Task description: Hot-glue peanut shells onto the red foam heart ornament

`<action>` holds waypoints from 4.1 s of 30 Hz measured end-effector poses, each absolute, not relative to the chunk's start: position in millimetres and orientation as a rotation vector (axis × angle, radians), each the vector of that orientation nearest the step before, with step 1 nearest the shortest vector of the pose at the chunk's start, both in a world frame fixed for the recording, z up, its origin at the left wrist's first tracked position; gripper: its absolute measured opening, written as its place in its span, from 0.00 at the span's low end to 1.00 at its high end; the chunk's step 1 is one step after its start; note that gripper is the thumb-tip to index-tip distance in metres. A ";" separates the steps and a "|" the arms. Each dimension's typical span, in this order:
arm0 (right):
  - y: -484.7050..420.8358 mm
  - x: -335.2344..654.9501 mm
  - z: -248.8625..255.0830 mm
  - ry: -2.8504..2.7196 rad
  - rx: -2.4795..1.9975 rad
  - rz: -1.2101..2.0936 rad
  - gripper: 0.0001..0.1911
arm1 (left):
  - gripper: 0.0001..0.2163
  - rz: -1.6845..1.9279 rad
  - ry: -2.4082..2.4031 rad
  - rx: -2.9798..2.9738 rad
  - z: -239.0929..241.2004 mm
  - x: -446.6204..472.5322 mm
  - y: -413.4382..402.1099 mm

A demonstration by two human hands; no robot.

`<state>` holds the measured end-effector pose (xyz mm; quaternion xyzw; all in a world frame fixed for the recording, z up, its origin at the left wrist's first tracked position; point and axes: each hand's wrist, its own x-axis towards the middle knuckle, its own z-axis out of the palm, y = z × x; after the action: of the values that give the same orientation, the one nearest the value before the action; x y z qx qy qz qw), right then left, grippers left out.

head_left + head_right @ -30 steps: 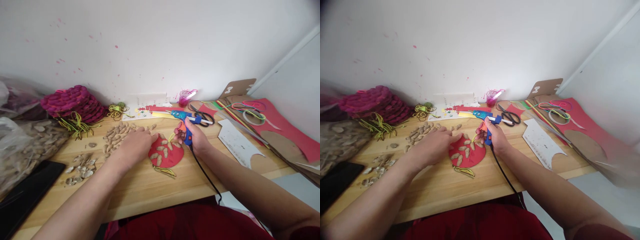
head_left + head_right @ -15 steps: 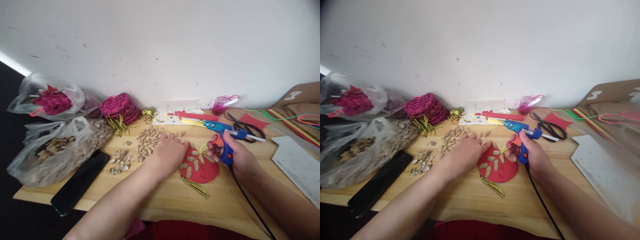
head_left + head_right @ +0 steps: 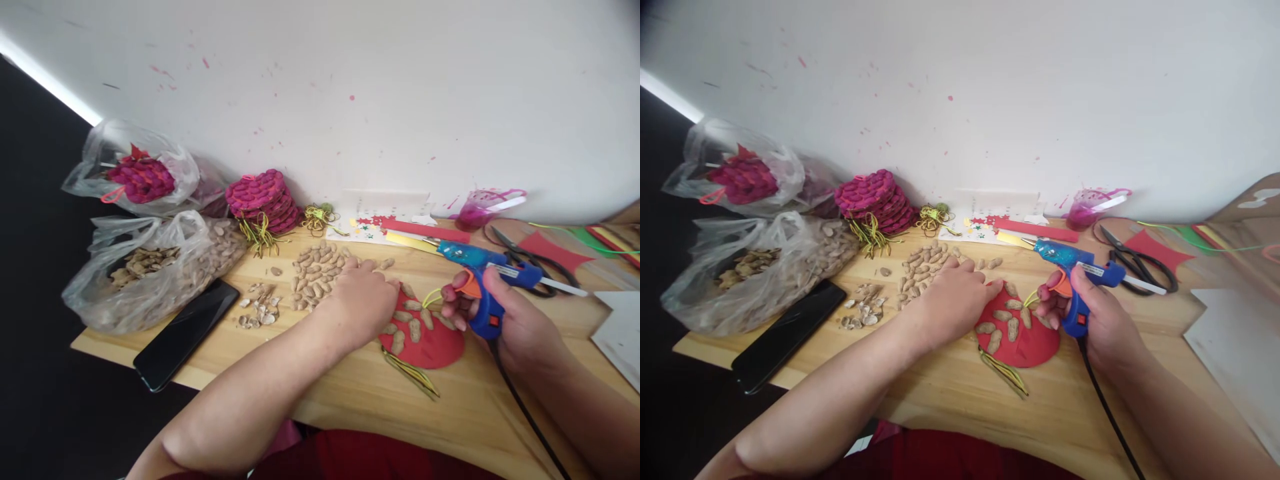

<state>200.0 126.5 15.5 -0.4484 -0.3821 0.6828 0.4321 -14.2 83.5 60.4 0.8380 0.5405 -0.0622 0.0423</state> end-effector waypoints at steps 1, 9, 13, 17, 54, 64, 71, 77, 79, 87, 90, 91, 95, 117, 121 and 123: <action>126.4 200.2 15.6 -0.955 -1.116 1.702 0.21 | 0.17 -0.186 1.653 2.564 59.8 -14.4 83.8; 126.9 198.6 16.9 -0.969 -1.125 1.685 0.21 | 0.17 -0.197 1.664 2.546 61.7 -12.5 82.2; 125.4 198.1 18.4 -0.975 -1.085 1.666 0.21 | 0.17 -0.200 1.664 2.554 62.3 -12.6 82.0; 122.9 199.2 18.4 -1.010 -1.033 1.616 0.20 | 0.17 -0.217 1.661 2.565 61.8 -12.9 81.5; 116.6 197.4 19.5 -1.000 -0.949 1.740 0.20 | 0.19 -0.277 1.637 2.622 64.4 -16.6 81.7; 118.5 198.3 14.2 -1.016 -0.937 1.771 0.23 | 0.20 -0.331 1.649 2.658 58.3 -20.8 83.7; 115.9 199.1 14.0 -1.045 -0.920 1.796 0.22 | 0.21 -0.322 1.649 2.673 54.7 -23.7 85.5; 116.7 198.3 14.6 -1.055 -0.934 1.784 0.22 | 0.22 -0.309 1.633 2.654 53.7 -25.6 88.1; 117.1 198.7 14.5 -1.058 -0.938 1.786 0.22 | 0.22 -0.327 1.632 2.642 53.7 -26.3 88.4; 116.2 197.6 14.6 -1.049 -0.942 1.785 0.22 | 0.23 -0.275 1.624 2.666 52.4 -29.6 89.5; 115.4 197.5 14.7 -1.055 -0.935 1.777 0.23 | 0.23 -0.261 1.628 2.654 51.6 -29.8 90.5; 115.2 197.5 14.8 -1.061 -0.931 1.776 0.23 | 0.23 -0.259 1.627 2.649 51.6 -29.8 90.8; 115.4 197.4 15.7 -1.066 -0.942 1.771 0.25 | 0.22 -0.270 1.629 2.612 53.0 -29.5 91.5; 119.5 196.2 16.6 -1.021 -0.934 1.775 0.25 | 0.21 0.047 1.769 2.353 66.8 -38.8 98.0; 119.8 196.5 16.2 -1.010 -0.923 1.762 0.24 | 0.11 0.236 1.921 2.312 61.9 -39.8 102.0; 119.9 196.8 15.2 -0.997 -0.922 1.769 0.23 | 0.11 0.217 1.929 2.279 57.9 -38.1 103.3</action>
<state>196.8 119.9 15.2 -0.3711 -0.4015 0.7122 0.4403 -38.1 103.3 57.9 0.7593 0.6425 0.0724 0.0739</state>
